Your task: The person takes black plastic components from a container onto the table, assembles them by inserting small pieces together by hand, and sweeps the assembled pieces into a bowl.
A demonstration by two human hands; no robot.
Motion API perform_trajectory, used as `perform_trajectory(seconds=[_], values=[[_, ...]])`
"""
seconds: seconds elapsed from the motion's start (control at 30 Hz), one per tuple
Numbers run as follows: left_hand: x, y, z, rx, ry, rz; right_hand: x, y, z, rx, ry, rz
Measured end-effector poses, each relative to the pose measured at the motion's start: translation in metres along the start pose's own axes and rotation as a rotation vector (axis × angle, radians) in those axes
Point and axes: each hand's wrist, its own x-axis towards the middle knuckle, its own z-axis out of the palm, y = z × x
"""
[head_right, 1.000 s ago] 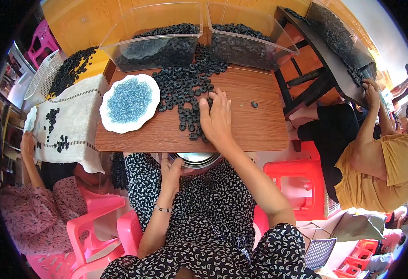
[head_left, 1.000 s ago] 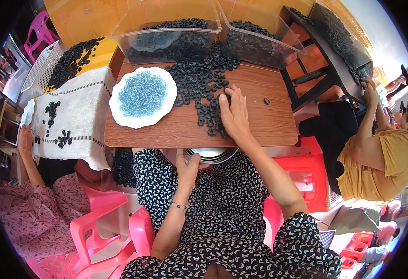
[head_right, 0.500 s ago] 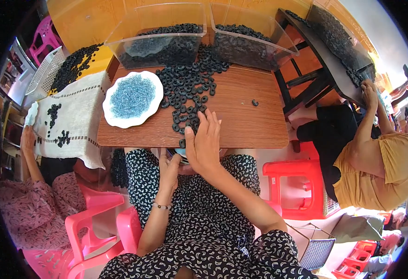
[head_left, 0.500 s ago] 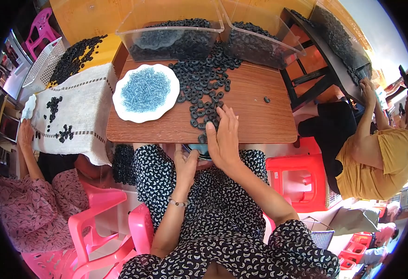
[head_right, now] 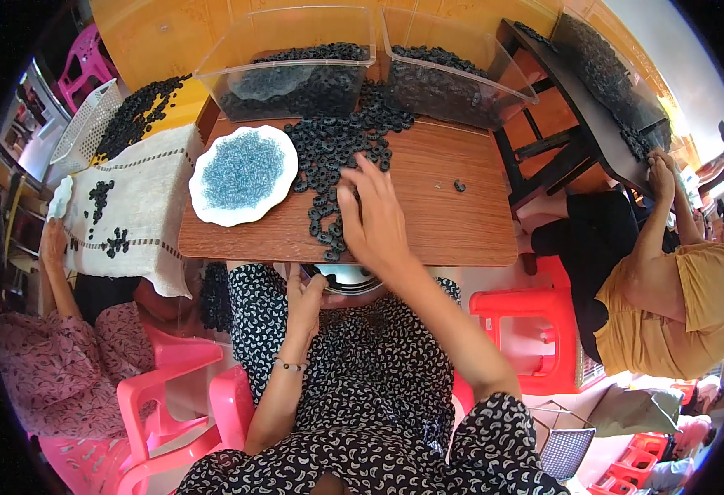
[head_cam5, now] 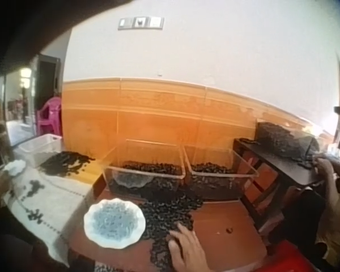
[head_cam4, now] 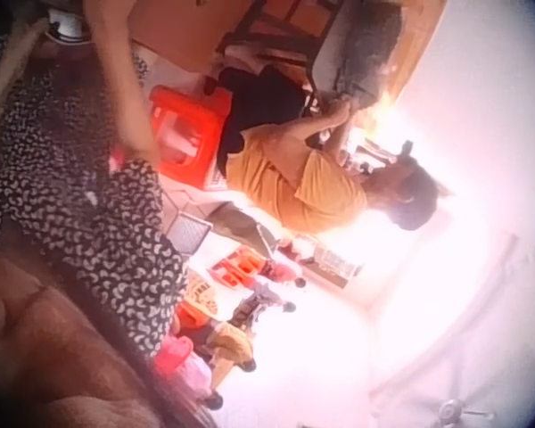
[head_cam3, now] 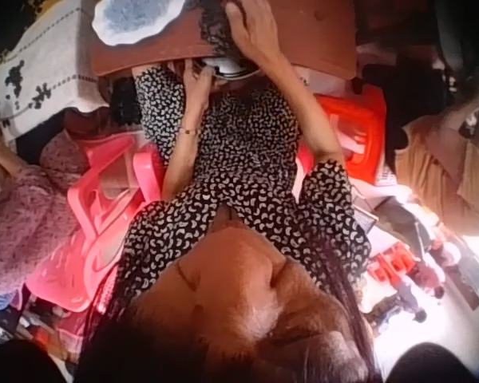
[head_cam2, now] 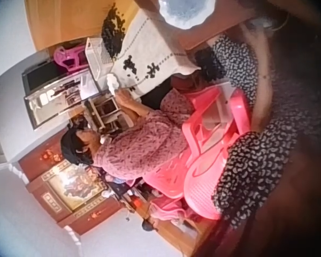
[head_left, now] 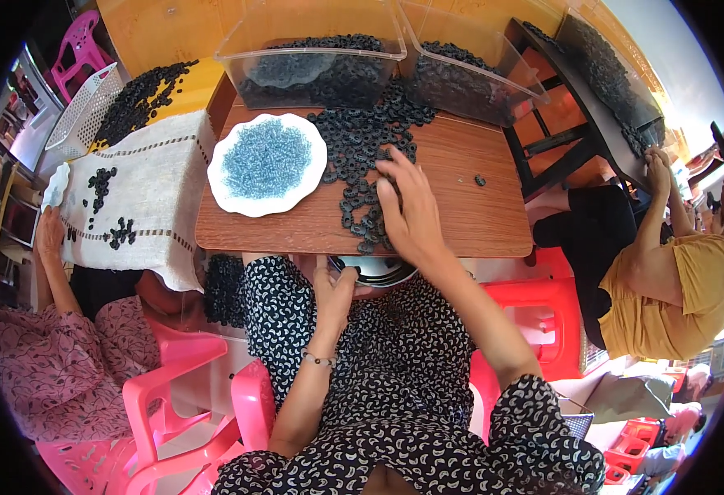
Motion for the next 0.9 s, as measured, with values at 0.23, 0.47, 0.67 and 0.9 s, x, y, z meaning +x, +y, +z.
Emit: perform_trajectory(seconds=[0.23, 0.47, 0.67, 0.9], values=[[-0.001, -0.006, 0.002, 0.024, -0.05, -0.023, 0.054, 0.064, 0.004, 0.066, -0.352, -0.035], [0.002, -0.002, -0.006, 0.065, -0.041, -0.015, 0.018, 0.041, 0.002, 0.043, -0.325, -0.005], [0.0, 0.001, -0.011, 0.058, -0.056, 0.012, -0.01, 0.016, -0.002, 0.031, -0.244, 0.028], [-0.003, 0.006, -0.018, 0.053, -0.059, 0.013, -0.043, -0.011, 0.004, -0.083, -0.169, 0.02]])
